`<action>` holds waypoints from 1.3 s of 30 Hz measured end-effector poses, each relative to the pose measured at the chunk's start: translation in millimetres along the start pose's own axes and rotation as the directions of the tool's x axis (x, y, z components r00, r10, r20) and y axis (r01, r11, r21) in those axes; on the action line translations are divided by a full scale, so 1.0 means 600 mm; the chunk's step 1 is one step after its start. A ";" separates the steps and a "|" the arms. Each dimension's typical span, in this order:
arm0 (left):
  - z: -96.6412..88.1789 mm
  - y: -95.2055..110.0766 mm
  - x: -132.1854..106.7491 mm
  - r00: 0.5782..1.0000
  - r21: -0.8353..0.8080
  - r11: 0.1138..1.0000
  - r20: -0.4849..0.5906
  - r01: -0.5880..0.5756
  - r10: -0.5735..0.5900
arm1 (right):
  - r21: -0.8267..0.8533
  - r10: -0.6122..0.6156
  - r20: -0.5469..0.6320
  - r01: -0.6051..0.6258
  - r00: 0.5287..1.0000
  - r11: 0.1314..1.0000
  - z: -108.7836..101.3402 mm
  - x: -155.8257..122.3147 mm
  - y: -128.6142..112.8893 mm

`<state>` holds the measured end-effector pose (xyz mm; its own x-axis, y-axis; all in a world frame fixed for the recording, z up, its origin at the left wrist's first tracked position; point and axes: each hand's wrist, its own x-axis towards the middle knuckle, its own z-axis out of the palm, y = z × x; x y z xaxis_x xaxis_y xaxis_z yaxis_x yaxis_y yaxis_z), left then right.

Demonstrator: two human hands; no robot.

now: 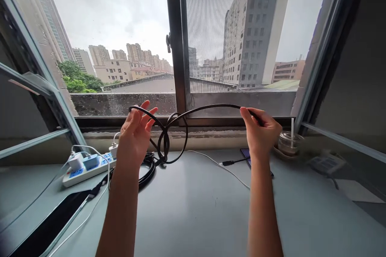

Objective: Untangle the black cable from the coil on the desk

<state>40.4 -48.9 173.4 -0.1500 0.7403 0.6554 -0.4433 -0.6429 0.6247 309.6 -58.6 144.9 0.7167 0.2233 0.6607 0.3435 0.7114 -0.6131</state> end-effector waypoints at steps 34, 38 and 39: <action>0.016 0.003 -0.014 0.761 0.471 0.814 0.371 0.340 -0.533 | -0.044 0.059 0.121 -0.054 0.991 0.998 0.034 -0.035 -0.044; 0.024 -0.006 -0.022 0.793 0.558 0.821 0.443 0.120 -0.418 | 0.001 0.041 0.104 -0.042 0.994 0.999 0.029 -0.030 -0.041; 0.024 -0.009 -0.022 0.799 0.567 0.819 0.454 0.082 -0.394 | 0.016 0.034 0.080 -0.035 0.996 0.999 0.027 -0.028 -0.042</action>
<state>57.7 -57.7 167.5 0.4565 0.7555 0.4700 0.1260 -0.5778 0.8064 279.1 -69.5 155.9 0.6773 0.2997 0.6718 0.3080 0.7138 -0.6290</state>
